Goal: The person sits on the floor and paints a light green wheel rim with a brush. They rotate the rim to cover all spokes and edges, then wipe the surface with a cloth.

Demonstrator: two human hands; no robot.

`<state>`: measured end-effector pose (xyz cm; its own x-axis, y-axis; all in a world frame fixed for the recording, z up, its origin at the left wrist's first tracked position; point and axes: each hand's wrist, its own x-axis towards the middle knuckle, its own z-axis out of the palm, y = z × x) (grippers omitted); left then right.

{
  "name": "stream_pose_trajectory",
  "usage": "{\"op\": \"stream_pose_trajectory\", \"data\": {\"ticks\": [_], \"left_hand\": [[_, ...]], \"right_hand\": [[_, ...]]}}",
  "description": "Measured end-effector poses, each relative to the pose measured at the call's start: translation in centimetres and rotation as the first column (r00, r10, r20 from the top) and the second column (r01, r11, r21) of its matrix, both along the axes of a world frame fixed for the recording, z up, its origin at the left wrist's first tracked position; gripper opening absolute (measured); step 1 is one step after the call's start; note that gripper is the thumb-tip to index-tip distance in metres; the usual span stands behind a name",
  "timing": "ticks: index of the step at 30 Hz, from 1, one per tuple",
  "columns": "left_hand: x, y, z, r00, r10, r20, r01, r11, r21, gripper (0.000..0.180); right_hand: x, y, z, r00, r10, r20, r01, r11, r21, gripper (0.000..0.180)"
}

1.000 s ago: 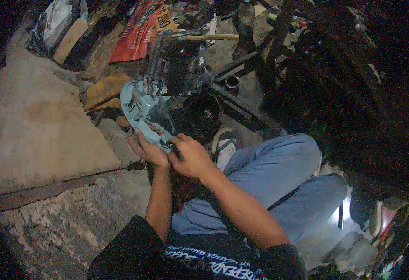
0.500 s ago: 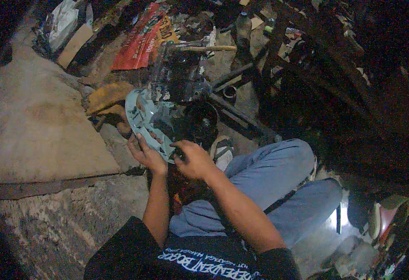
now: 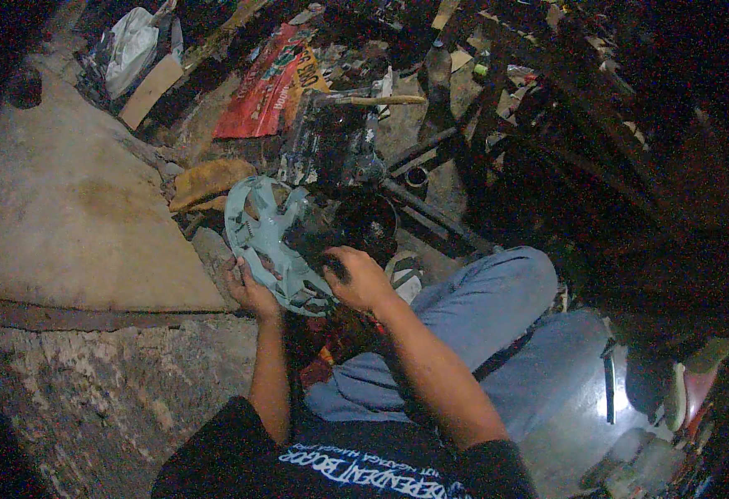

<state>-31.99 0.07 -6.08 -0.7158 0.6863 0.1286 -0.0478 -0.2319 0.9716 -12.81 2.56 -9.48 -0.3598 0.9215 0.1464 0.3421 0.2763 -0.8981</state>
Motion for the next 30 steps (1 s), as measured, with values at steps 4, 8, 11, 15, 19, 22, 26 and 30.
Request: {"op": "stream_pose_trajectory", "data": {"ticks": [4,8,11,15,19,22,26,30], "left_hand": [[0.5,-0.6,1.1,0.999,0.040,-0.035,-0.041,0.999,-0.030,0.025],[1.8,-0.2,2.7,0.998,-0.042,-0.052,0.037,0.994,-0.101,0.031],[2.7,-0.4,2.2,0.993,-0.044,-0.112,0.035,0.996,-0.086,0.033],[3.0,0.2,0.6,0.995,-0.062,-0.074,0.052,0.991,-0.126,0.030],[2.4,0.4,0.9,0.979,-0.027,-0.204,0.008,0.996,-0.093,0.031],[-0.1,-0.5,1.5,0.998,-0.049,0.050,0.056,0.989,-0.136,0.033],[-7.0,-0.6,1.3,0.982,0.096,0.165,-0.072,0.987,-0.144,0.036],[-11.2,-2.3,5.1,0.967,0.191,0.167,-0.194,0.981,0.001,0.030]], "right_hand": [[-0.2,-0.2,1.0,1.000,-0.017,-0.004,0.017,0.999,0.050,0.030],[-0.2,-0.1,0.0,0.998,-0.055,0.000,0.055,0.998,0.026,0.032],[-0.1,0.3,-1.3,0.995,-0.101,0.025,0.099,0.992,0.080,0.033],[0.0,-0.6,-1.5,0.995,0.017,0.093,-0.008,0.995,-0.097,0.048],[0.3,0.4,-0.7,0.991,0.042,0.124,-0.029,0.994,-0.105,0.045],[0.2,0.6,0.7,0.985,0.065,0.160,-0.048,0.993,-0.111,0.042],[1.1,0.8,1.1,0.989,0.072,0.127,-0.065,0.996,-0.060,0.037],[3.1,0.9,4.8,0.983,0.045,-0.177,-0.037,0.998,0.048,0.030]]}}
